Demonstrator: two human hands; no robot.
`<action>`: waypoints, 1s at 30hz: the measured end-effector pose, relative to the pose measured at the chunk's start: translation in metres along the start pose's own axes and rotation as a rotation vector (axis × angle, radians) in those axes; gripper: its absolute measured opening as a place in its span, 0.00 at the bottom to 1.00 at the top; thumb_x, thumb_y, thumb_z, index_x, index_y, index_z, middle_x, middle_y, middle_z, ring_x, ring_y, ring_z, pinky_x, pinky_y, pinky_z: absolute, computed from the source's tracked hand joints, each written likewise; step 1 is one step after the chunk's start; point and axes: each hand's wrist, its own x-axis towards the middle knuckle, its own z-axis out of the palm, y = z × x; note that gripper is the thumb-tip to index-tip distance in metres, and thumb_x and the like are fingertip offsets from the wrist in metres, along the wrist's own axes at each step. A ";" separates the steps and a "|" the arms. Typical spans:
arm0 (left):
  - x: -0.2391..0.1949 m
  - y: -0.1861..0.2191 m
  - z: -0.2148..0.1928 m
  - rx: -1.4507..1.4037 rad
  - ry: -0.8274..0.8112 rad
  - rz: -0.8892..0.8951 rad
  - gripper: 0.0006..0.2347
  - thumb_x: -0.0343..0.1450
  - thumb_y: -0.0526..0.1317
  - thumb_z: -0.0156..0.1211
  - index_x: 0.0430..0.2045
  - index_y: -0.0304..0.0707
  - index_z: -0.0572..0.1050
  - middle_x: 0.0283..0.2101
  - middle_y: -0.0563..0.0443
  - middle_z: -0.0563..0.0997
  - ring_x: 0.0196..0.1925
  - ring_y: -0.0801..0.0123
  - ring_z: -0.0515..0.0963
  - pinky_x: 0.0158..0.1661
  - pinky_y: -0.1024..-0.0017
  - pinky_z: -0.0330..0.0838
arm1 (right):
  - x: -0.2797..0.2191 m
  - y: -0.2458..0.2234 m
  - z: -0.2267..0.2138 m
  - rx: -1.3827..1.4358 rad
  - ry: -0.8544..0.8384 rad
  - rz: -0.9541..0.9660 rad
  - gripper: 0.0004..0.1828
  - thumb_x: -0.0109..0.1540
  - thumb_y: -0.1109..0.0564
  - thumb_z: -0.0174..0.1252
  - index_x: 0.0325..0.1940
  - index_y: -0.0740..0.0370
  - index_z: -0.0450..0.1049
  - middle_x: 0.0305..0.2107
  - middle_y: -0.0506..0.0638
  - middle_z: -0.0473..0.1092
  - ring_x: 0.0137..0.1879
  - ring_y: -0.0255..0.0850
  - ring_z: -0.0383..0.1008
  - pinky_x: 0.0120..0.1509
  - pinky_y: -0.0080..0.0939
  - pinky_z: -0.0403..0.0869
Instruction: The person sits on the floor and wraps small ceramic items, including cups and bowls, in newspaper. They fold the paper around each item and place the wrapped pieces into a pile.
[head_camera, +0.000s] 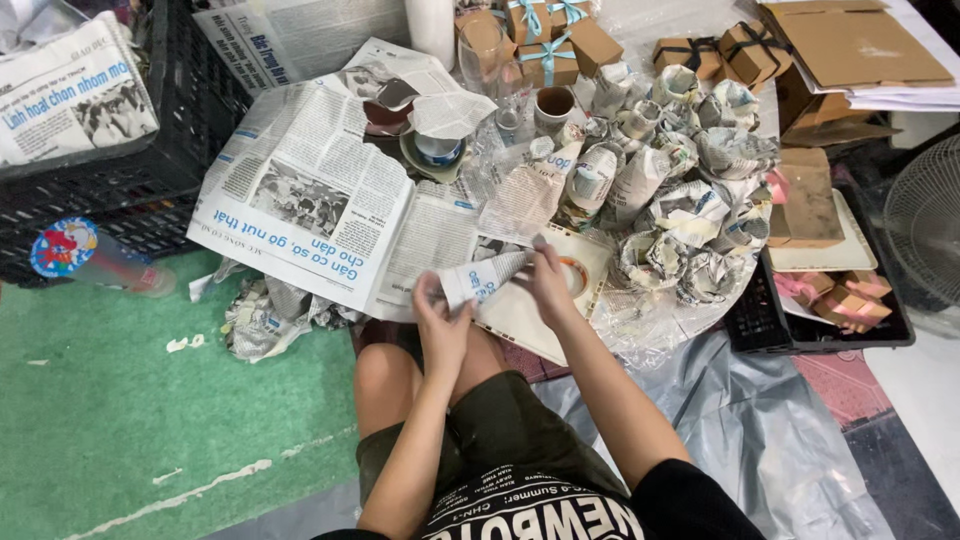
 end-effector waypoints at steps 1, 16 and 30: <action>0.005 -0.002 0.001 -0.033 0.036 0.007 0.38 0.65 0.25 0.66 0.68 0.35 0.49 0.69 0.39 0.57 0.57 0.60 0.79 0.50 0.66 0.80 | -0.008 -0.006 -0.006 -0.183 0.061 -0.151 0.20 0.68 0.57 0.52 0.63 0.63 0.63 0.52 0.60 0.70 0.54 0.51 0.74 0.53 0.54 0.77; 0.027 -0.024 0.029 0.066 0.171 0.216 0.08 0.68 0.23 0.59 0.37 0.30 0.75 0.50 0.44 0.74 0.53 0.61 0.78 0.54 0.68 0.75 | -0.047 0.009 -0.086 -1.407 0.164 -0.817 0.15 0.61 0.66 0.55 0.51 0.62 0.75 0.43 0.59 0.70 0.53 0.59 0.69 0.63 0.57 0.68; 0.014 -0.037 0.057 -0.025 0.012 0.140 0.10 0.71 0.22 0.50 0.44 0.29 0.70 0.60 0.35 0.78 0.63 0.52 0.78 0.62 0.63 0.71 | -0.029 -0.019 -0.057 -1.494 0.085 -0.748 0.39 0.53 0.59 0.67 0.68 0.62 0.66 0.54 0.66 0.63 0.59 0.64 0.66 0.65 0.62 0.65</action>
